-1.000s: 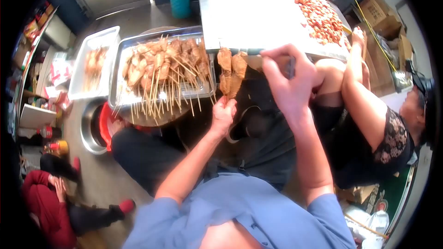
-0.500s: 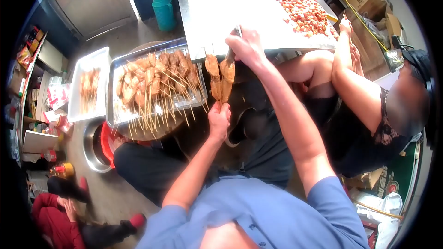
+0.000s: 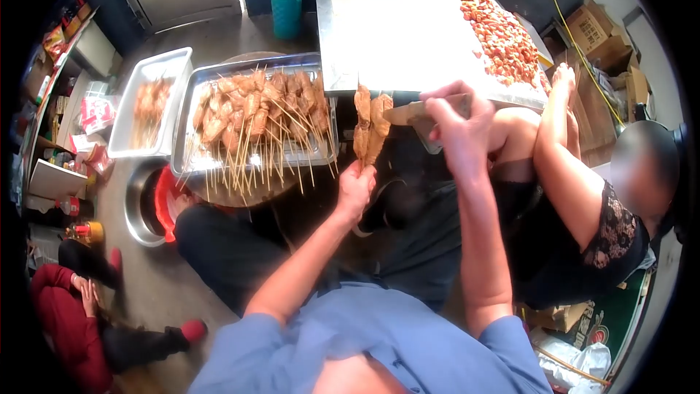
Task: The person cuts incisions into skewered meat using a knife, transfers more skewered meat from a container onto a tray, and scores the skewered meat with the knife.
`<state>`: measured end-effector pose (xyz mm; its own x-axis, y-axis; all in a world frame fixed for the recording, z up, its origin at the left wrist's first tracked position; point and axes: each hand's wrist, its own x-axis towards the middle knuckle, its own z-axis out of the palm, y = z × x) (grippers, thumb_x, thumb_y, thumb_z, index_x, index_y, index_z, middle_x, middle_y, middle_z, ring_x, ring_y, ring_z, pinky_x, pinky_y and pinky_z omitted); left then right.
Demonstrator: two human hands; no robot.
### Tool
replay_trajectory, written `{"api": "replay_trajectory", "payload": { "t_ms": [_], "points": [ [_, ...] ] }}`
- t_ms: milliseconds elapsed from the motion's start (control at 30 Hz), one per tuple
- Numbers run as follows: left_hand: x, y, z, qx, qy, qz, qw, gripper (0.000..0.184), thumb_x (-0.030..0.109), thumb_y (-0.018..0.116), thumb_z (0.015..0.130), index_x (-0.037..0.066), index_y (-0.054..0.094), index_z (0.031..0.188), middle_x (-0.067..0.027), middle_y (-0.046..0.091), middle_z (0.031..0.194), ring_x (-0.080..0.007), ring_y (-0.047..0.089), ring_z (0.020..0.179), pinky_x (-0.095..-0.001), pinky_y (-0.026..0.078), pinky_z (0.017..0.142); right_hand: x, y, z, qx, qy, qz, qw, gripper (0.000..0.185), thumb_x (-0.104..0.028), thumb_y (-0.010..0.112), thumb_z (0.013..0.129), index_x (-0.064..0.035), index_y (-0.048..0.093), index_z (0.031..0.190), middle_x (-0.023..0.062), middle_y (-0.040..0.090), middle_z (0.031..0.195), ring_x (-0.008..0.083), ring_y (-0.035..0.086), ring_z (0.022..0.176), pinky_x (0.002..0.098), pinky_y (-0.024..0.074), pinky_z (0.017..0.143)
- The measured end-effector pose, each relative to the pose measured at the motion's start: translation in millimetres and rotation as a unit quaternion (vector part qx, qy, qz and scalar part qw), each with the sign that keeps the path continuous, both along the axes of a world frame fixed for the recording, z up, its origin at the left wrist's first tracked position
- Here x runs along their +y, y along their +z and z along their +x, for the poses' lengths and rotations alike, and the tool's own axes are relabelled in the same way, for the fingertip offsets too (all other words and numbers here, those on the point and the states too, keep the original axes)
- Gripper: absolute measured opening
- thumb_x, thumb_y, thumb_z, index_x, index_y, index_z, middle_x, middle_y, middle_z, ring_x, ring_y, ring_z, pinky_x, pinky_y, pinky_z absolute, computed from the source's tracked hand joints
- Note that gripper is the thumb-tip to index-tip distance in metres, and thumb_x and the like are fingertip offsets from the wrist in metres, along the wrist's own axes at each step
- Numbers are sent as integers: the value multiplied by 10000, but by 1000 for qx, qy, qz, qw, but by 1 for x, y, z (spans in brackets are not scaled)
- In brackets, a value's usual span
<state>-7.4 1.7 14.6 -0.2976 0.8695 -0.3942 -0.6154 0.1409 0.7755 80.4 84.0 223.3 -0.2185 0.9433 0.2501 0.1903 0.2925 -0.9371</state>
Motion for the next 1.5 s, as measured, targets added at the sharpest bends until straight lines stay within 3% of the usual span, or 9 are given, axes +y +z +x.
{"api": "replay_trajectory", "payload": {
  "t_ms": [67, 167, 300, 400, 600, 667, 867, 1033, 1500],
  "points": [
    [-1, -3, 2, -5, -7, 8, 1000, 55, 144, 561, 908, 124, 529, 868, 62, 458, 598, -21, 359, 430, -183, 243, 354, 12, -45, -11, -24, -20, 67, 997, 64, -59, 647, 761, -1, 649, 790, 23, 597, 608, 67, 523, 532, 234, 433, 513],
    [-1, -5, -2, 13, -6, 1, 1000, 50, 144, 557, 914, 118, 532, 879, 62, 455, 597, -19, 359, 432, -184, 242, 353, 25, -94, -28, -41, -37, 27, 998, 60, -55, 657, 752, -18, 642, 797, 27, 591, 618, 80, 528, 575, 250, 445, 559],
    [-2, -4, -4, 18, 1, -26, 999, 56, 148, 555, 919, 110, 530, 885, 65, 455, 595, -17, 355, 430, -186, 245, 352, 3, -62, -19, 9, -16, 49, 999, 45, -37, 648, 763, -12, 640, 799, 4, 580, 612, 64, 514, 551, 234, 422, 531],
    [0, -2, -2, -2, 1, -25, 1000, 61, 152, 561, 917, 111, 530, 885, 67, 457, 593, -17, 356, 429, -187, 248, 350, -22, -16, -6, -2, -16, -11, 1000, 34, -9, 634, 779, -2, 637, 812, -13, 588, 625, 26, 500, 559, 193, 387, 514],
    [-1, 0, -4, 14, 5, -2, 1000, 74, 163, 572, 914, 116, 533, 873, 67, 468, 593, -16, 360, 429, -191, 244, 348, -12, -68, -14, 31, -7, 75, 997, 53, 2, 644, 787, -14, 631, 836, 32, 635, 779, 40, 548, 611, 200, 444, 549],
    [-2, 2, -6, 20, 9, -1, 1000, 80, 166, 574, 913, 115, 533, 867, 65, 471, 594, -17, 361, 429, -192, 243, 349, -15, -62, -9, 89, -7, -15, 996, 63, 7, 640, 804, -21, 625, 859, 18, 634, 774, 44, 550, 604, 189, 452, 524],
    [-1, 4, -3, 32, 2, -6, 999, 79, 172, 564, 906, 116, 536, 857, 64, 466, 595, -20, 367, 446, -193, 244, 356, -55, -28, 33, 116, -9, 38, 992, 116, 75, 623, 817, -11, 562, 868, 93, 674, 917, 68, 586, 668, 184, 479, 513],
    [-1, 5, -2, 19, 2, -10, 1000, 82, 168, 553, 919, 112, 536, 861, 62, 462, 598, -21, 358, 446, -190, 239, 356, -77, -19, 48, 155, -21, 50, 986, 136, 99, 591, 800, -10, 542, 865, 136, 665, 917, 80, 570, 613, 188, 473, 512],
    [1, -2, 2, 26, 16, 17, 999, 79, 173, 550, 935, 120, 546, 877, 63, 462, 604, -25, 353, 446, -189, 244, 355, -67, -29, 36, 133, -14, 33, 990, 106, 70, 607, 818, -7, 556, 871, 105, 671, 895, 60, 574, 632, 173, 471, 513]
  ]
}}
